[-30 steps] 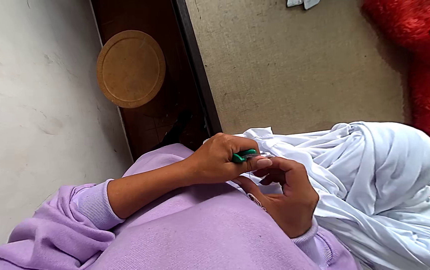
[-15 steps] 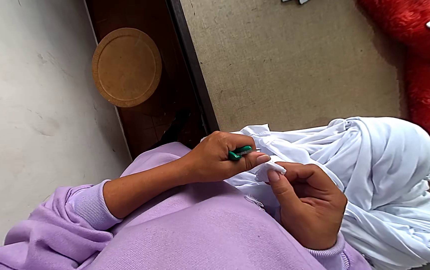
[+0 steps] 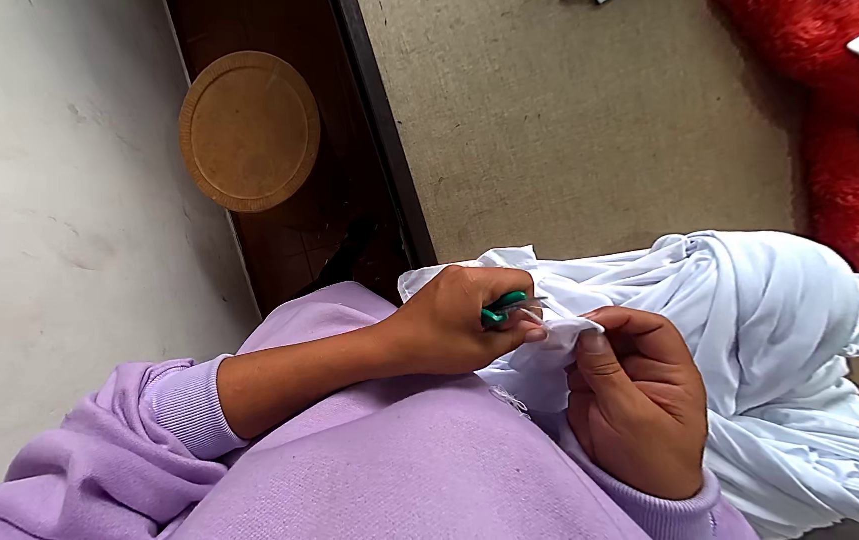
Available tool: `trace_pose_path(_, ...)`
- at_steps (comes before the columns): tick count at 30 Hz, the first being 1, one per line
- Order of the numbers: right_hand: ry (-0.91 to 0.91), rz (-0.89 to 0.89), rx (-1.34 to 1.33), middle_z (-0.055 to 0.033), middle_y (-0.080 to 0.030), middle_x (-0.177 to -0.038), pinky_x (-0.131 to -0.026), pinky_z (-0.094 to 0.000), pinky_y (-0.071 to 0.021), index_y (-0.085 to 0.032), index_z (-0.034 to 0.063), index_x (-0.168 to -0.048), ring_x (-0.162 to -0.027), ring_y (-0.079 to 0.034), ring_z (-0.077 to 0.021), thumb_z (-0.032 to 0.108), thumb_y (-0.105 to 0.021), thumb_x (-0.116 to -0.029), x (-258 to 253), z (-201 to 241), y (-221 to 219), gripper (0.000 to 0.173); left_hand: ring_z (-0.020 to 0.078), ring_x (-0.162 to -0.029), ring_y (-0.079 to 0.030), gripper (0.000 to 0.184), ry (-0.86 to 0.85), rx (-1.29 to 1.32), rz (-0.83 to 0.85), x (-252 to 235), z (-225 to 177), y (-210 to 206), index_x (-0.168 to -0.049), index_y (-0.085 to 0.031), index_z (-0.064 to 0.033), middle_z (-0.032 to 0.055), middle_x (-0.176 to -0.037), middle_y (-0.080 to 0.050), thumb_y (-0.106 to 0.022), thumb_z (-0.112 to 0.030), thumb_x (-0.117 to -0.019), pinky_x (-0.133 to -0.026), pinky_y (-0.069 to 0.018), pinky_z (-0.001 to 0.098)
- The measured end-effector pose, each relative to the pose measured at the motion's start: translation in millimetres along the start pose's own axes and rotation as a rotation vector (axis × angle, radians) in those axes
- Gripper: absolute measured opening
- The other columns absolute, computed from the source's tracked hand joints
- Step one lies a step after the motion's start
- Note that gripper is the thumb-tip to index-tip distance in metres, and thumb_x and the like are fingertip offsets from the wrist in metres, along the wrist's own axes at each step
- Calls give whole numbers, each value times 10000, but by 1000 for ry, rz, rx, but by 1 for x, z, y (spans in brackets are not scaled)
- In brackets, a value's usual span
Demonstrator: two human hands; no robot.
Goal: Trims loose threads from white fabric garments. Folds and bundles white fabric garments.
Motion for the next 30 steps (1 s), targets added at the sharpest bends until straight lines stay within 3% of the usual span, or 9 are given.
trace_pose_path(4, -127, -20, -209, 100, -707, -930, -755, -191, -607, -616, 209, -1140, -811, -697, -3, 110, -467, -1069, -1, -2, 0, 193, -13, -684, -512, 61, 76, 213, 49, 1, 10, 4, -852, -628, 43, 31, -780, -614, -660, 60, -901, -607, -406, 140)
trace_pose_path(8, -86, 78, -104, 123, -713, -962, -758, -142, -582, -609, 239, -1177, -826, -686, 22, 160, -628, -1011, -2, 0, -5, 185, -17, -690, -503, 80, 65, 261, 82, 1, 8, 7, -839, -581, 26, 20, -784, -591, -606, 83, -889, -602, -396, 135)
trace_pose_path(11, -108, 73, -92, 110, -706, -957, -754, -156, -588, -611, 226, -1156, -814, -684, 14, 108, -600, -1013, -2, -4, -5, 185, 15, -673, -504, 34, 20, 142, 111, 0, 4, 9, -884, -596, 51, 40, -755, -566, -577, 65, -859, -587, -396, 155)
trace_pose_path(16, -119, 51, -87, 121, -696, -929, -749, -155, -589, -613, 218, -1137, -799, -677, 21, 77, -605, -1003, -1, -7, -4, 194, 12, -710, -513, 206, -56, 77, 95, 3, -2, 11, -907, -621, 44, 89, -900, -649, -770, -94, -872, -591, -387, 155)
trace_pose_path(18, -112, 54, -86, 112, -695, -929, -757, -161, -588, -610, 216, -1136, -805, -678, 10, 72, -616, -995, -1, -8, -6, 202, 11, -674, -540, 143, -52, 63, 20, 1, -5, 9, -845, -644, 45, 92, -843, -681, -756, -37, -879, -577, -405, 158)
trace_pose_path(21, -38, 117, -65, 103, -664, -1071, -808, -167, -582, -604, 233, -1134, -911, -667, -11, 81, -663, -967, -3, -8, -8, 233, 12, -639, -525, 152, -22, 18, -58, -2, -3, 13, -790, -619, 26, 52, -719, -620, -739, 4, -880, -572, -399, 158)
trace_pose_path(24, 65, 239, 43, 67, -637, -1252, -886, -169, -553, -706, 206, -1092, -1098, -632, -44, 119, -633, -993, -5, -5, -10, 151, 3, -639, -519, 174, 3, 31, -114, -3, -1, 20, -780, -597, 11, 36, -709, -605, -746, 11, -870, -573, -397, 150)
trace_pose_path(27, 165, 332, 297, -3, -667, -1277, -1019, -204, -506, -747, 95, -1079, -1227, -601, -73, 61, -520, -1011, -5, 2, -18, 240, -2, -631, -499, 159, 17, 32, -154, -3, -2, 24, -791, -602, 14, 27, -709, -584, -744, 29, -863, -562, -384, 139)
trace_pose_path(30, 188, 361, 385, -30, -709, -1214, -1044, -225, -493, -757, 38, -1096, -1200, -621, -73, 27, -483, -980, -5, 2, -24, 298, 15, -629, -504, 141, -11, -46, -189, -3, -5, 27, -805, -603, 18, 36, -706, -575, -725, 25, -875, -563, -389, 151)
Point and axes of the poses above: each hand's wrist, its own x-axis away from the middle knuckle, its own y-axis out of the back of the hand, z = x × y, the point moved 6 cm from there along -x, towards the middle knuckle
